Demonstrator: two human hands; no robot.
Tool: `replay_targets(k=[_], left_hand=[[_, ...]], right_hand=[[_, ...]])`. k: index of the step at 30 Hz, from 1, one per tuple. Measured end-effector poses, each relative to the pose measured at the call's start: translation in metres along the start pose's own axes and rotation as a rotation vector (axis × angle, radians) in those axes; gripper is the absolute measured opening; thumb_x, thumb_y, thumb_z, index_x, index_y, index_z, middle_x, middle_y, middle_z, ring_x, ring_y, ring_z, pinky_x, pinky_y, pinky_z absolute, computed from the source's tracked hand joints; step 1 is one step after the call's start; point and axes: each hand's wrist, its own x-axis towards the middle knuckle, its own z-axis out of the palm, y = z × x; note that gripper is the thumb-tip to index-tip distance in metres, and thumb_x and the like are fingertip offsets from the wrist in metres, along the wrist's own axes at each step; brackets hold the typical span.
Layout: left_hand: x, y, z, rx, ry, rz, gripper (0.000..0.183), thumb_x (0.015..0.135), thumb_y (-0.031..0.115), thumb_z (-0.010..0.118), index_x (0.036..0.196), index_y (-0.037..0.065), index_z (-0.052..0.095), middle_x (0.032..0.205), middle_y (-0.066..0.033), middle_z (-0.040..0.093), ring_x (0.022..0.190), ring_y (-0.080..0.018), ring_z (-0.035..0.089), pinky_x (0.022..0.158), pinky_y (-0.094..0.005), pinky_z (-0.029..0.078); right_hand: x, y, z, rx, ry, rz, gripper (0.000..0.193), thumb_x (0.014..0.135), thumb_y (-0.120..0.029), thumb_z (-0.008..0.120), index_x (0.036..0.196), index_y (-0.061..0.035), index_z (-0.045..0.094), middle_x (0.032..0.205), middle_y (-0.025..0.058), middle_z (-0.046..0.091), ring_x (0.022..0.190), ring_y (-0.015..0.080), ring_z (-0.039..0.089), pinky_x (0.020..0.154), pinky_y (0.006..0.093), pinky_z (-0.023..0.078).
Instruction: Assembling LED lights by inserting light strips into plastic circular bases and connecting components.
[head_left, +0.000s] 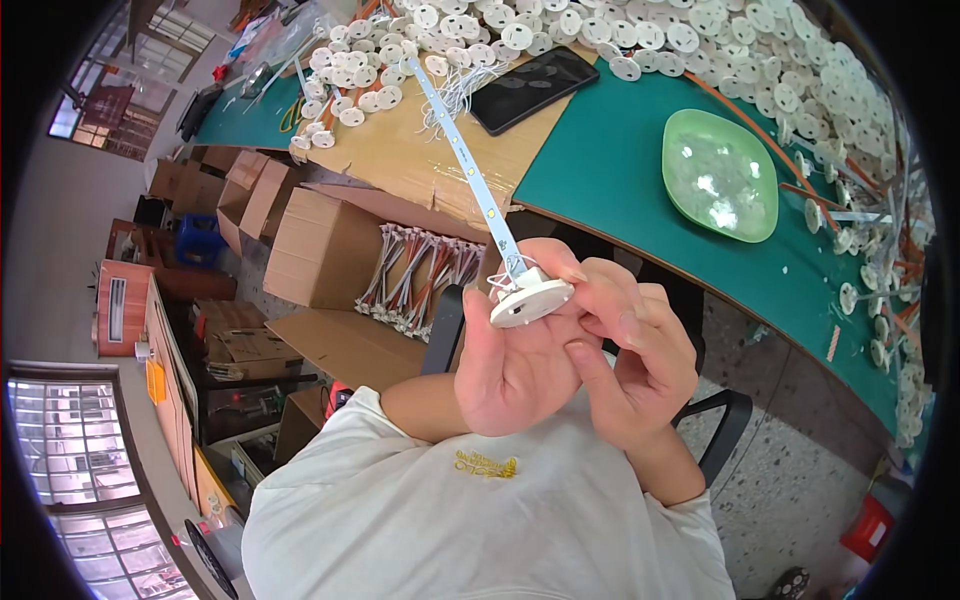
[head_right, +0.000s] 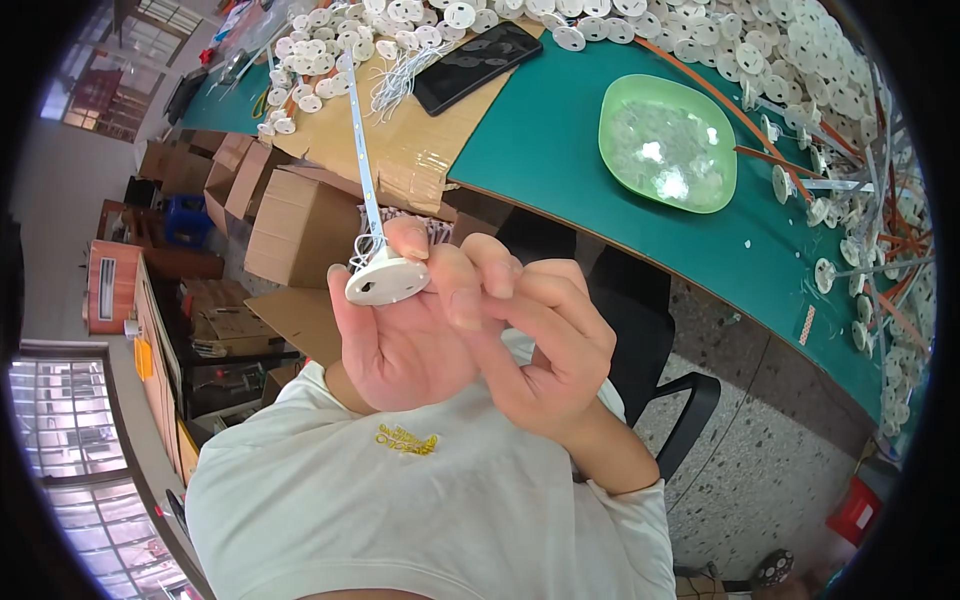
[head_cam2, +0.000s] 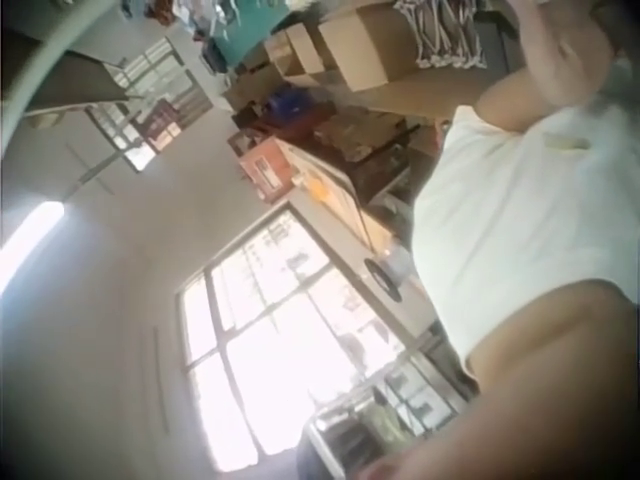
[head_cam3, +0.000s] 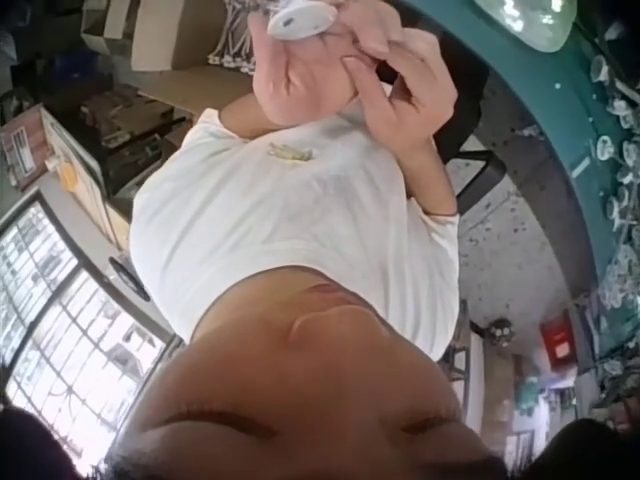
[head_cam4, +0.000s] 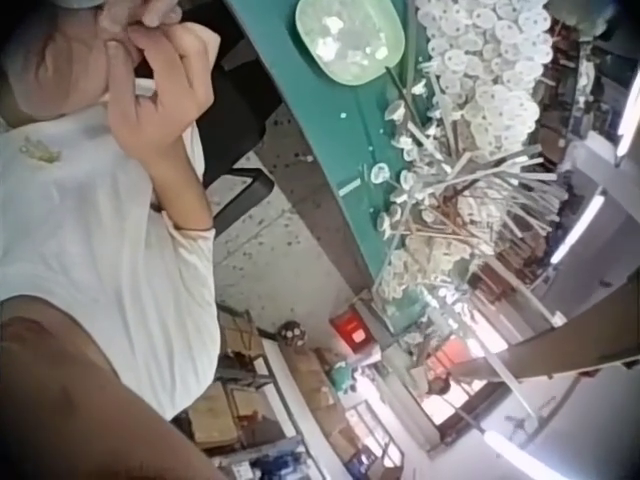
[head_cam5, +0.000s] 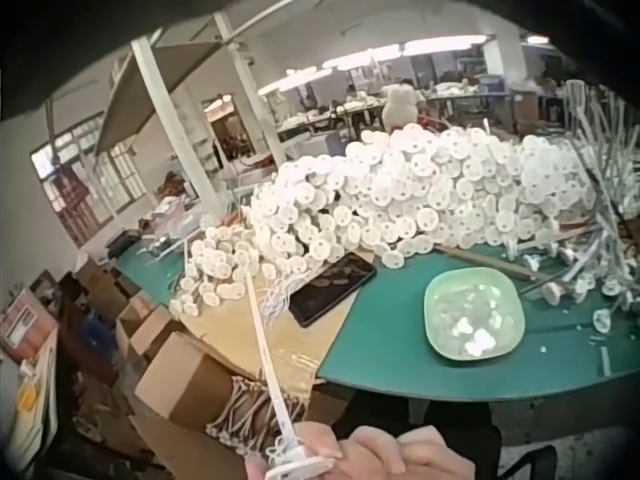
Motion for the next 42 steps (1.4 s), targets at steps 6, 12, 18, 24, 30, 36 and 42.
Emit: replay_targets(k=[6,12,18,24,30,36,42], left_hand=[[0.005,-0.001,0.006,-0.003,0.052,-0.083,0.056,0.103,0.05,0.009,0.131,0.009,0.034,0.098,-0.0087,0.056,0.086,-0.0234,0.046,0.086,-0.0392,0.031],[0.008,-0.002,0.005,-0.02,0.032,-0.093,0.056,0.102,0.052,0.01,0.131,0.011,0.034,0.095,-0.0055,0.055,0.084,-0.0217,0.044,0.084,-0.0384,0.03],[0.011,0.002,0.003,-0.126,0.069,-0.19,0.056,0.102,0.054,0.01,0.133,0.012,0.032,0.098,-0.0032,0.055,0.085,-0.0204,0.041,0.081,-0.038,0.03],[0.008,0.006,0.0,-0.149,0.042,-0.223,0.054,0.103,0.051,0.012,0.135,0.012,0.033,0.099,-0.003,0.055,0.089,-0.0221,0.043,0.092,-0.0418,0.031],[0.007,0.001,-0.004,-0.166,-0.036,-0.229,0.054,0.104,0.051,0.019,0.142,0.013,0.03,0.104,-0.0045,0.053,0.114,-0.0311,0.043,0.108,-0.0435,0.023],[0.007,-0.007,0.004,-0.311,-0.059,-0.226,0.06,0.102,0.055,0.012,0.141,0.012,0.024,0.138,-0.0236,0.029,0.137,-0.0372,0.024,0.108,-0.0438,0.025],[0.012,-0.014,-0.027,-0.404,-0.439,-0.324,0.058,0.104,0.047,0.023,0.154,0.02,0.007,0.164,0.0024,0.001,0.144,-0.0414,-0.023,0.118,-0.0594,0.0]], right_hand=[[0.001,0.004,-0.012,0.068,-0.098,0.175,0.025,0.068,0.008,0.076,0.092,0.0017,0.071,0.087,0.0101,0.065,0.077,0.0198,0.057,0.068,0.0291,0.046],[-0.002,0.009,-0.014,0.25,-0.076,0.252,0.023,0.069,0.009,0.076,0.09,0.0029,0.071,0.087,0.0098,0.065,0.075,0.0169,0.057,0.07,0.0287,0.047],[-0.002,0.002,-0.014,0.267,-0.028,0.36,0.022,0.07,0.011,0.075,0.09,0.0034,0.07,0.086,0.0096,0.064,0.072,0.0132,0.056,0.067,0.0253,0.046],[0.0,-0.007,-0.017,0.212,-0.034,0.338,0.02,0.072,0.014,0.071,0.09,0.0046,0.069,0.089,0.0106,0.064,0.074,0.0134,0.06,0.067,0.0248,0.047],[0.0,-0.016,-0.025,0.29,-0.044,0.424,0.021,0.076,0.014,0.067,0.095,0.0066,0.067,0.088,0.0108,0.063,0.08,0.0165,0.063,0.074,0.0275,0.051],[-0.012,-0.015,-0.033,0.744,0.108,0.73,0.043,0.076,0.015,0.066,0.115,0.0017,0.053,0.098,0.0073,0.059,0.091,0.0145,0.061,0.086,0.0293,0.05],[-0.008,-0.022,-0.029,0.872,0.116,0.71,0.055,0.079,0.008,0.065,0.131,0.0047,0.046,0.115,0.0116,0.063,0.11,0.0162,0.059,0.09,0.0308,0.048]])
